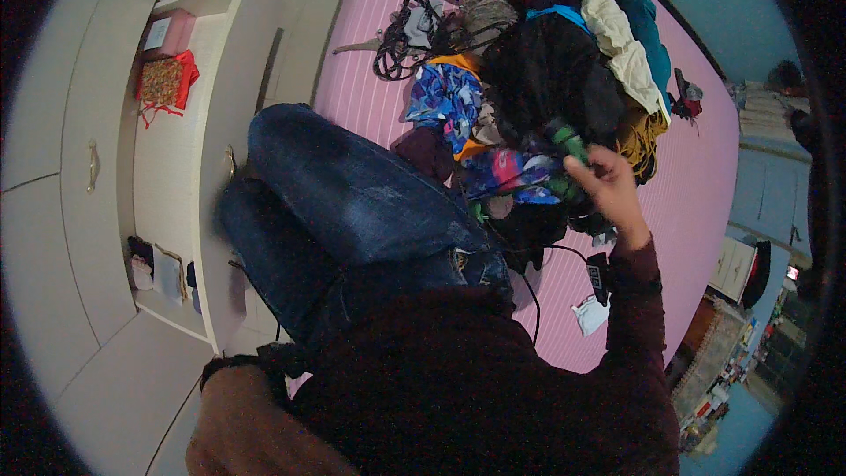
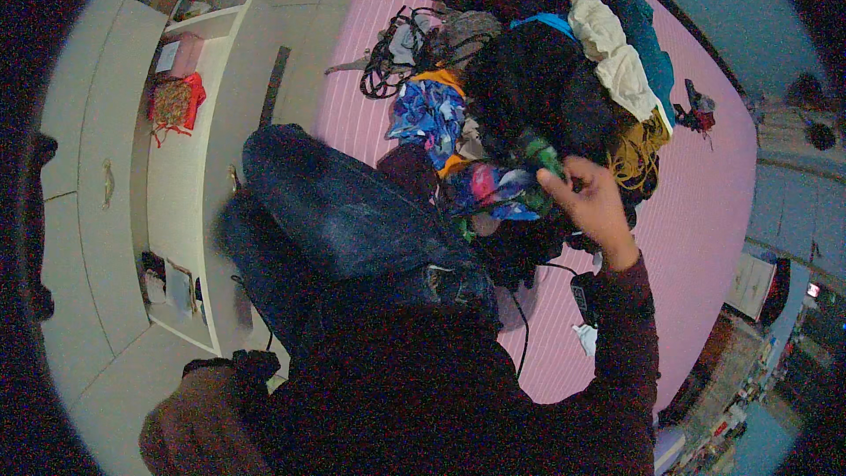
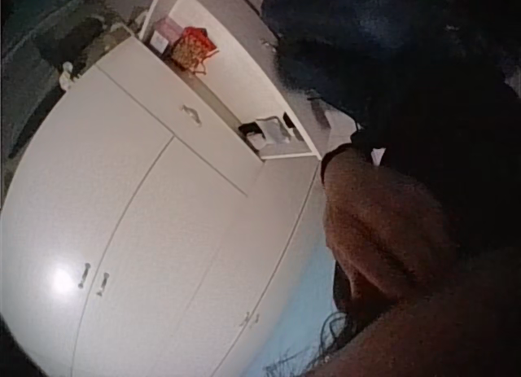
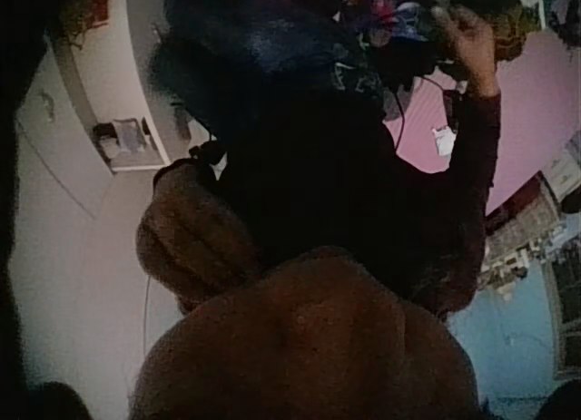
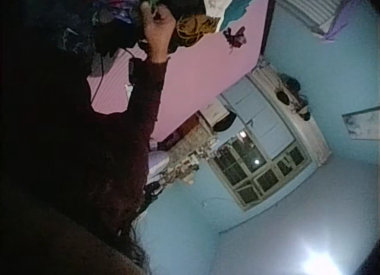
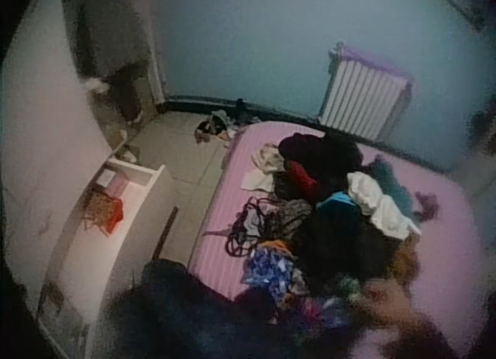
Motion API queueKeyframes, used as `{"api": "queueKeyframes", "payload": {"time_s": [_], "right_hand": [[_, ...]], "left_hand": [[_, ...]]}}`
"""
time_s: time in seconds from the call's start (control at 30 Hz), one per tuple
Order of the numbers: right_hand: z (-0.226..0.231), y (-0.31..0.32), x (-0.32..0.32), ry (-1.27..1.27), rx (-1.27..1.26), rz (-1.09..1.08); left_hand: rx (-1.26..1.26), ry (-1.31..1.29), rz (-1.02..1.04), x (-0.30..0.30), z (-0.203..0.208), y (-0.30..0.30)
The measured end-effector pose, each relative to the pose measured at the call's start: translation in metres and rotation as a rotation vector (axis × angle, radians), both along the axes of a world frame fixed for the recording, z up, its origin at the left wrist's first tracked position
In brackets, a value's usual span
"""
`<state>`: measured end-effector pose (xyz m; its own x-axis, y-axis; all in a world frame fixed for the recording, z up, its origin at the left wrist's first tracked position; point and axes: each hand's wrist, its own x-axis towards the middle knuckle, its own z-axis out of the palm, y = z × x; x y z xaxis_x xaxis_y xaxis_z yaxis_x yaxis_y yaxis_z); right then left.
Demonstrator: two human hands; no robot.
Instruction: The person sits on a bed and folds several pieces of clothing one by one, including a dark garment, a light blue item, a dark blue piece, a green patterned cloth, and a blue patterned cloth. Each item is folded and placed into an open drawer in a white dresser.
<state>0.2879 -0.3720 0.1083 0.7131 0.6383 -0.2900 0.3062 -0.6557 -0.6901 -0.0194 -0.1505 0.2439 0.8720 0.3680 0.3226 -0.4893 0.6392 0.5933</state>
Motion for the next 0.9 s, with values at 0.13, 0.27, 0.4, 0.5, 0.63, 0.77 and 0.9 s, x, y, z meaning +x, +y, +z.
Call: {"api": "queueKeyframes", "payload": {"time_s": [0.13, 0.27, 0.4, 0.5, 0.63, 0.77, 0.9], "right_hand": [[0.065, 0.026, -0.017, -0.092, 0.385, -0.080], [0.110, 0.054, 0.000, -0.083, 0.898, -0.030], [0.143, 0.094, 0.021, 0.214, 1.168, 0.227], [0.174, 0.134, 0.024, 0.578, 1.245, 0.513], [0.234, 0.183, 0.021, 0.316, 1.129, 0.430], [0.238, 0.227, -0.021, -0.050, 1.076, 0.653], [0.249, 0.270, -0.049, -0.523, 1.000, 0.368]], "left_hand": [[0.255, 0.284, 0.128, 0.024, -0.028, 0.032], [0.777, 0.684, 0.071, 0.057, -0.064, 0.061], [1.060, 0.442, 0.322, 0.131, -0.087, 0.062], [0.933, 0.321, 0.290, 0.169, -0.081, 0.073], [1.023, 0.396, 0.088, 0.158, -0.059, 0.098], [0.820, 0.241, 0.306, 0.138, -0.017, 0.115], [0.388, 0.375, 0.352, 0.098, 0.022, 0.147]]}}
